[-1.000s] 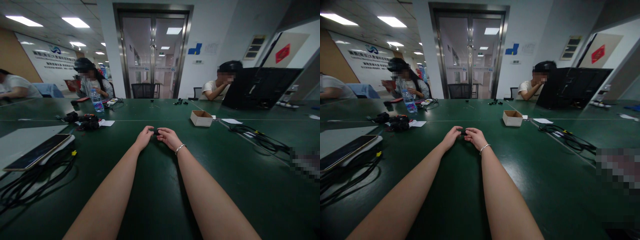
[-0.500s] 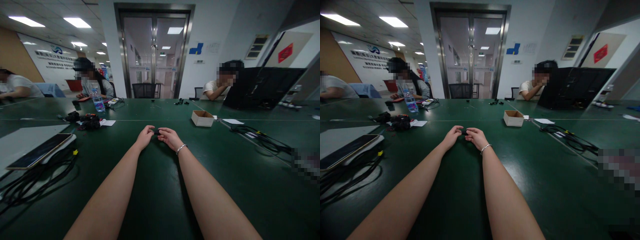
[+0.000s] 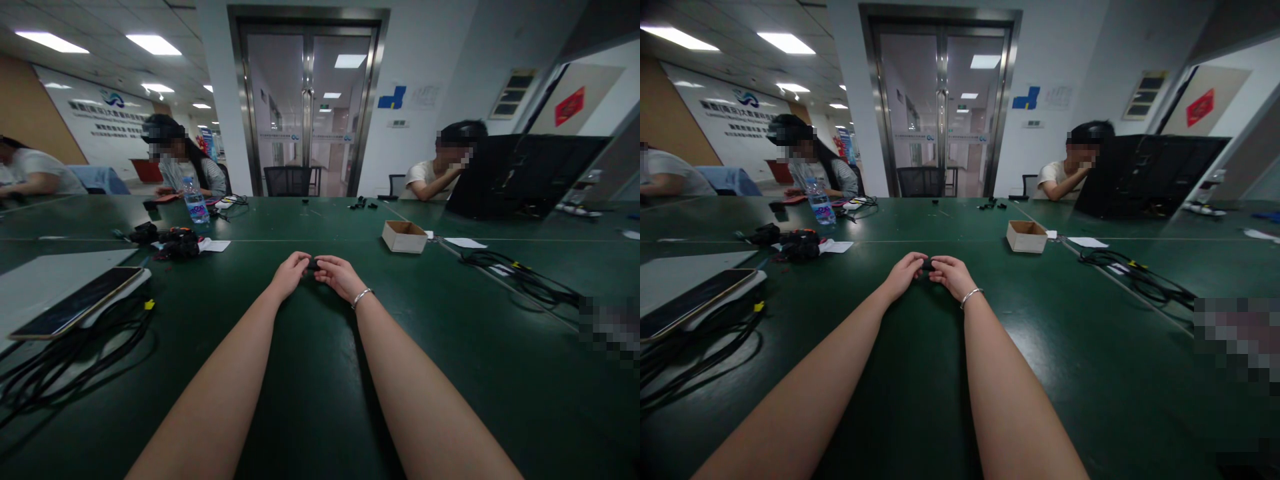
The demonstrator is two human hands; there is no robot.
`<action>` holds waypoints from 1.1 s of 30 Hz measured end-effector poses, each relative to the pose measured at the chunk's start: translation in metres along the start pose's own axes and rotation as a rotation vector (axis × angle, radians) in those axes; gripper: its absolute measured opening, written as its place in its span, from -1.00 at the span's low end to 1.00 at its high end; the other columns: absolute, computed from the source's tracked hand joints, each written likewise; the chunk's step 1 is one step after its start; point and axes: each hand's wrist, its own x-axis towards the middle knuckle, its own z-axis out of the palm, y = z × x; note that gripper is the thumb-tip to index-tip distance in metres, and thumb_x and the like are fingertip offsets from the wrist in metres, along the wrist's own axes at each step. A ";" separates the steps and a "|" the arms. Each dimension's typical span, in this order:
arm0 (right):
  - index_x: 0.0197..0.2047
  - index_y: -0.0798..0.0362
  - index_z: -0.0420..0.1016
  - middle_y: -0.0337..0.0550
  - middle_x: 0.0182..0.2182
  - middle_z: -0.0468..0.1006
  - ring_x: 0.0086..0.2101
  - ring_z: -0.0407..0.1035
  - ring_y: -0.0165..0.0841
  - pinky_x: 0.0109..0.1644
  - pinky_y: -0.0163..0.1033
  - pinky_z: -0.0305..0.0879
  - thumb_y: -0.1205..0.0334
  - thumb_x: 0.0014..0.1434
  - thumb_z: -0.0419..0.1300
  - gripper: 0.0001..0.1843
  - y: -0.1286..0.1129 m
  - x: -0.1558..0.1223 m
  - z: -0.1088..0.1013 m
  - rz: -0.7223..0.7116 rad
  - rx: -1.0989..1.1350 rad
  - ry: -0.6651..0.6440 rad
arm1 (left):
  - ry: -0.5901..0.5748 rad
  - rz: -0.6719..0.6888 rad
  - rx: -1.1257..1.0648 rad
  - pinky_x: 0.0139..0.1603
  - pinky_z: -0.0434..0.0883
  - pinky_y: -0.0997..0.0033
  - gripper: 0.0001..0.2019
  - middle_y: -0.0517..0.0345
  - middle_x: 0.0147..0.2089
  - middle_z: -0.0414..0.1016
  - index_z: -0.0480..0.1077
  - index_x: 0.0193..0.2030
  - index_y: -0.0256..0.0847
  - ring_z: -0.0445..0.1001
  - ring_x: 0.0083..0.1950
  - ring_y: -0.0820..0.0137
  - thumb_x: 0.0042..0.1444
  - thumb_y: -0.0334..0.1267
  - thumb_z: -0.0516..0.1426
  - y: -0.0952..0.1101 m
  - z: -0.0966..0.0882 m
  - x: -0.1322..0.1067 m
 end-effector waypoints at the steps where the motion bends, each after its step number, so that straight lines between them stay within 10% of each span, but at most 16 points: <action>1: -0.29 0.17 0.50 -0.15 -0.51 0.55 -0.52 0.46 -0.44 -0.40 -0.35 0.48 0.50 0.07 0.28 -0.89 0.000 0.000 0.000 -0.002 0.002 -0.001 | 0.000 0.003 -0.002 -0.36 0.28 0.49 -0.77 0.18 -0.38 0.38 0.41 -0.10 -0.21 0.36 -0.37 0.46 0.15 -0.23 0.03 0.000 0.000 0.000; 33: -0.29 0.17 0.50 -0.13 -0.49 0.56 -0.52 0.46 -0.44 -0.40 -0.35 0.48 0.48 0.08 0.28 -0.90 0.000 0.000 -0.002 0.004 0.013 -0.023 | -0.010 -0.029 -0.031 -0.45 0.23 0.48 -0.74 0.24 -0.56 0.30 0.42 -0.13 -0.24 0.28 -0.51 0.46 0.13 -0.21 0.00 0.002 0.000 0.000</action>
